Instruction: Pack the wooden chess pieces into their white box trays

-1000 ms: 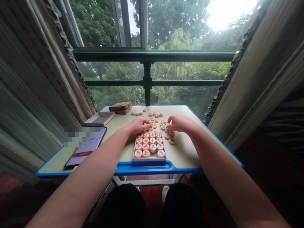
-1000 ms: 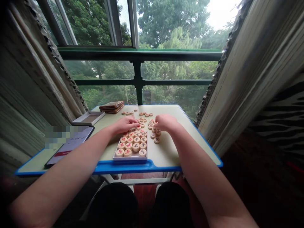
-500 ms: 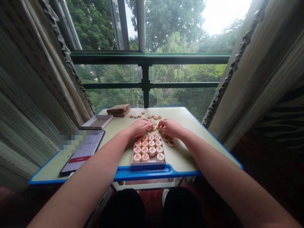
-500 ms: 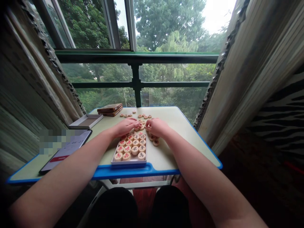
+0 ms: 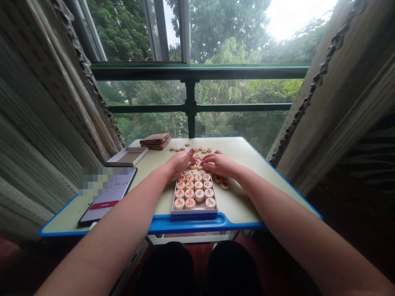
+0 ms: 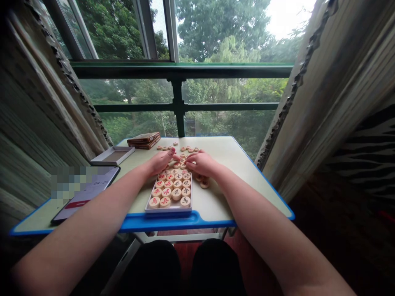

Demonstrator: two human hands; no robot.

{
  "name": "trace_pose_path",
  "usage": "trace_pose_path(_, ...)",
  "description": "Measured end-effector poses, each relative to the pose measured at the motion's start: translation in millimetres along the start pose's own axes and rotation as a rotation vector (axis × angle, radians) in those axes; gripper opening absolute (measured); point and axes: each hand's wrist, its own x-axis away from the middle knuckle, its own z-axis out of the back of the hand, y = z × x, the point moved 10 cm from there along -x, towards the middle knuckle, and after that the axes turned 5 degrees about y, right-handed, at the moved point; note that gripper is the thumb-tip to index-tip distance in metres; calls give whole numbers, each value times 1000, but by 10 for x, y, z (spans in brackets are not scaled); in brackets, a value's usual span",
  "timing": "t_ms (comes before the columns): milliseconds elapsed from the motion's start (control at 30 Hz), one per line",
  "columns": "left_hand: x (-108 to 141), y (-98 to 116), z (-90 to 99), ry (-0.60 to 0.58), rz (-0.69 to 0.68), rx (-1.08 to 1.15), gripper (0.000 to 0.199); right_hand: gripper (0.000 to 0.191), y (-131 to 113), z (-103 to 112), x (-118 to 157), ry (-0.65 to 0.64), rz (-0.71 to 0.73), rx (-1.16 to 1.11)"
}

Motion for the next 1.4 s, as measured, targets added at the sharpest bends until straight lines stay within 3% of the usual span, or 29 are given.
trace_pose_path(167, -3, 23, -3, -36, -38, -99, 80, 21, -10, 40, 7, 59, -3, 29)
trace_pose_path(400, -27, 18, 114, -43, -125, -199, 45, 20, -123, 15, -5, 26, 42, -60)
trace_pose_path(600, 34, -45, 53, -127, -103, -249, 45, 29, -180, 9, 7, -23, 108, -66)
trace_pose_path(767, -15, -58, 52, -55, -159, -282, 35, 19, 4, 92, 15, 13, -29, 38)
trace_pose_path(867, -40, -42, 105, -1, -164, -316, 36, 23, 41, 85, 19, 13, -73, 41)
trace_pose_path(1033, -20, -25, 61, -84, -150, -329, 29, 19, 68, 20, 14, -20, -90, 84)
trace_pose_path(1200, -23, -55, 76, -70, -157, -336, 30, 23, 254, 26, 29, -31, -202, 139)
trace_pose_path(1400, -36, -123, 46, -105, -150, -300, 26, 24, 249, 31, 36, -64, -178, 147)
